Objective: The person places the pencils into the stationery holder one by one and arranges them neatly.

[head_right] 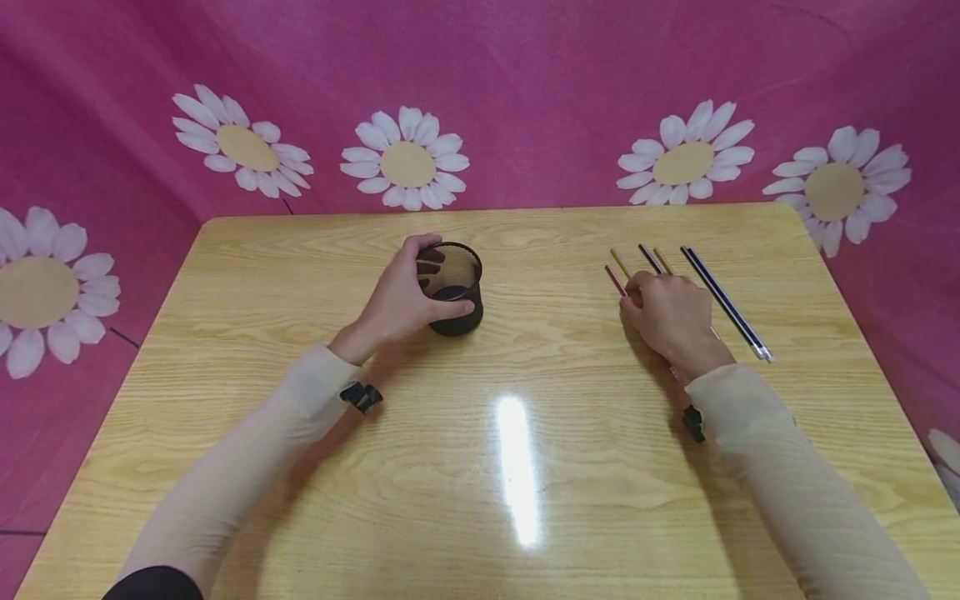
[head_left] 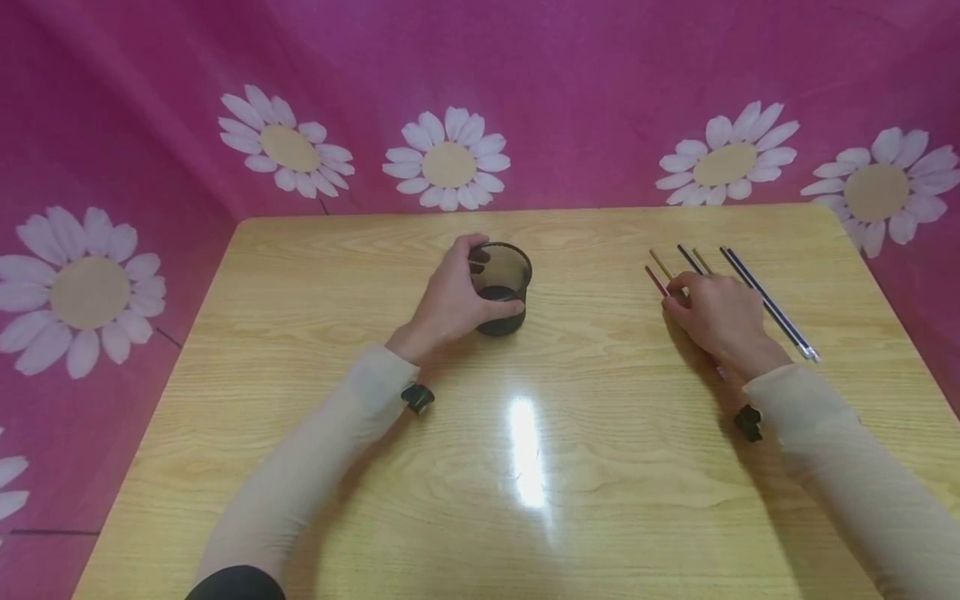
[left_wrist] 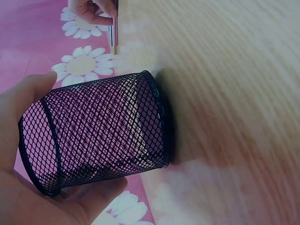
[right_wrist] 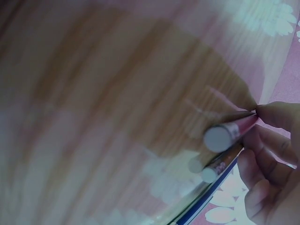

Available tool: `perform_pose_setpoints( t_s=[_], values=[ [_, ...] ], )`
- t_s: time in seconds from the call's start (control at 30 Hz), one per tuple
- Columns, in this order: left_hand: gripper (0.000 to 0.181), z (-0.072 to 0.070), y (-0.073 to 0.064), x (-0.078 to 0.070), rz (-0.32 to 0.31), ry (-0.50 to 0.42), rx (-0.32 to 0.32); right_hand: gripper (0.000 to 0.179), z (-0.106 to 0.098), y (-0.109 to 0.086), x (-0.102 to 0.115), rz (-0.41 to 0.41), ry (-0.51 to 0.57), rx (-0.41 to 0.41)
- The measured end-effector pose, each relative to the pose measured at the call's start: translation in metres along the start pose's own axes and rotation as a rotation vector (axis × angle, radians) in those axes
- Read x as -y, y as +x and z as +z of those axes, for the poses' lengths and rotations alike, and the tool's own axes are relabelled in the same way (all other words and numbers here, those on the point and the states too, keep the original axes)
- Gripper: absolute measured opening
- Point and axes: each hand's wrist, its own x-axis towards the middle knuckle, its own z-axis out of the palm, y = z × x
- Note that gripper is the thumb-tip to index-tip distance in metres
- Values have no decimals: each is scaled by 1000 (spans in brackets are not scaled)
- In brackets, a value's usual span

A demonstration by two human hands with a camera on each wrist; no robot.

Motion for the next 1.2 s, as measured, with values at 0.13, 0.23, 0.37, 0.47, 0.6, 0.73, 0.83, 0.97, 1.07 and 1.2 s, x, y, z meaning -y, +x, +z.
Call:
perform_pose_setpoints(
  t_s=[0.13,0.23,0.37,0.47,0.6,0.73,0.83,0.97,1.07,1.2],
  values=[
    [101,2,0,3,-7,-3,4,28,0,1,0,-5,-7,1],
    [101,4,0,4,-13,-7,6,27,0,1,0,-9,-10,-1],
    [101,5,-1,4,-13,-13,1,26,-1,0,1,-18,-8,-11],
    [101,7,-1,6,-2,-25,-10,25,-1,0,2,-23,-2,-16],
    [105,9,-1,10,3,-54,-25,22,-2,0,2,-30,3,-16],
    [104,10,-3,13,-1,-77,-35,22,-1,0,2,-23,9,-4],
    [101,10,-3,14,1,-77,-34,22,-1,0,2,-20,14,-2],
    [99,10,-3,14,4,-74,-33,25,-2,-2,1,-32,27,-30],
    [99,10,-2,14,5,-63,-38,27,-4,-4,3,-36,47,-66],
    [99,9,-2,14,5,-40,-44,30,-7,-6,8,-36,96,-110]
  ],
)
